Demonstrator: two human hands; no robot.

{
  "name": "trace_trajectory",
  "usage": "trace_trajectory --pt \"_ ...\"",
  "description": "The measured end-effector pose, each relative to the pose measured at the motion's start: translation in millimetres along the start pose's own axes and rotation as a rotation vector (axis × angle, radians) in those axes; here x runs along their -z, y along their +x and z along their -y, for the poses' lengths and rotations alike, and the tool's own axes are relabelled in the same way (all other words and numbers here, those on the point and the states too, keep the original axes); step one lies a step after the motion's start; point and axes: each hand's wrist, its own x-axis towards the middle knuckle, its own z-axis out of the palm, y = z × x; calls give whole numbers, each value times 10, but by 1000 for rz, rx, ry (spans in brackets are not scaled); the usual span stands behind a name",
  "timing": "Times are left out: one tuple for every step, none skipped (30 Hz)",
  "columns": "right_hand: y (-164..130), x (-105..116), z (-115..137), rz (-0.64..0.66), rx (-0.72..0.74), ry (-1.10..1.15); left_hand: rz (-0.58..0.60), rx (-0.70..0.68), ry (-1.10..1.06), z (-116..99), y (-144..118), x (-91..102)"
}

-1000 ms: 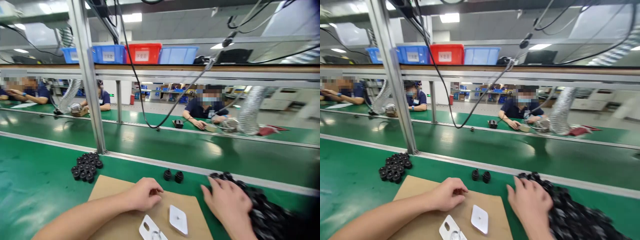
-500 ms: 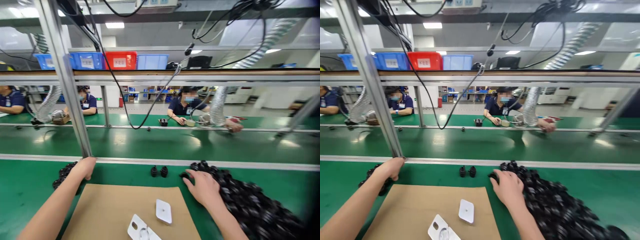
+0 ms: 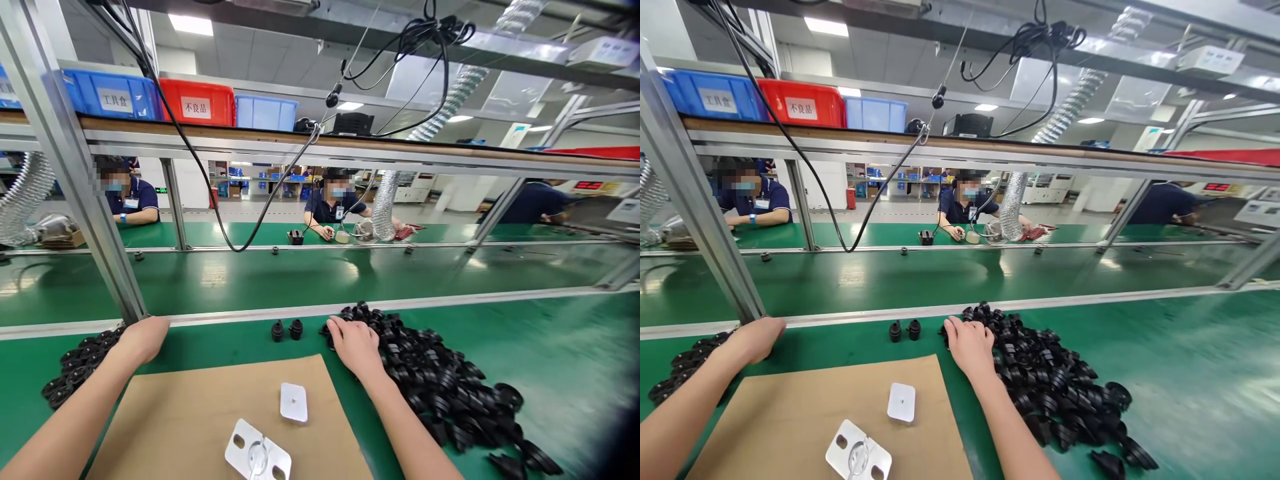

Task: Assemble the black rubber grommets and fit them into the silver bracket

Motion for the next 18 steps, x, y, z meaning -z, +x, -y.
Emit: trace_trajectory --pt "-3 -6 20 5 16 7 6 -23 11 -94 -5 -31" --pt "-8 -11 41 11 36 15 5 -56 14 -206 -10 -69" --pt "-15 -12 62 17 57 25 -5 -98 4 -331 -17 -114" --pt "-23 -10 83 24 78 36 -20 -146 -20 -464 -26 -165" --pt "-35 -4 103 31 97 48 -35 -194 -52 -598 -40 -222" --pt "-48 4 121 38 115 61 -47 -239 -92 -728 -58 -284" --pt "-63 14 136 48 132 73 -62 -280 -139 -849 -78 -351" --pt "-80 23 146 57 148 85 -77 -315 -189 -955 -99 -421" --pt "-97 31 151 67 163 96 -93 -343 -241 -1045 -119 -494" --pt "-113 36 151 76 177 106 -113 -363 -292 -1115 -135 -567" --pt "-127 38 145 85 191 115 -132 -373 -342 -1166 -147 -641" --pt "-139 36 134 95 205 125 -151 -373 -389 -1199 -153 -711" --pt "-147 30 119 107 218 135 -170 -362 -434 -1215 -153 -776" --pt "-152 21 102 118 228 146 -184 -344 -475 -1218 -148 -832" --pt "-155 11 85 130 237 157 -195 -319 -513 -1210 -138 -878" --pt "-155 0 69 140 243 170 -200 -294 -548 -1197 -125 -912" --pt "-154 -9 55 147 247 185 -201 -272 -581 -1181 -111 -934" --pt "-151 -16 45 148 249 202 -199 -256 -613 -1167 -98 -943"
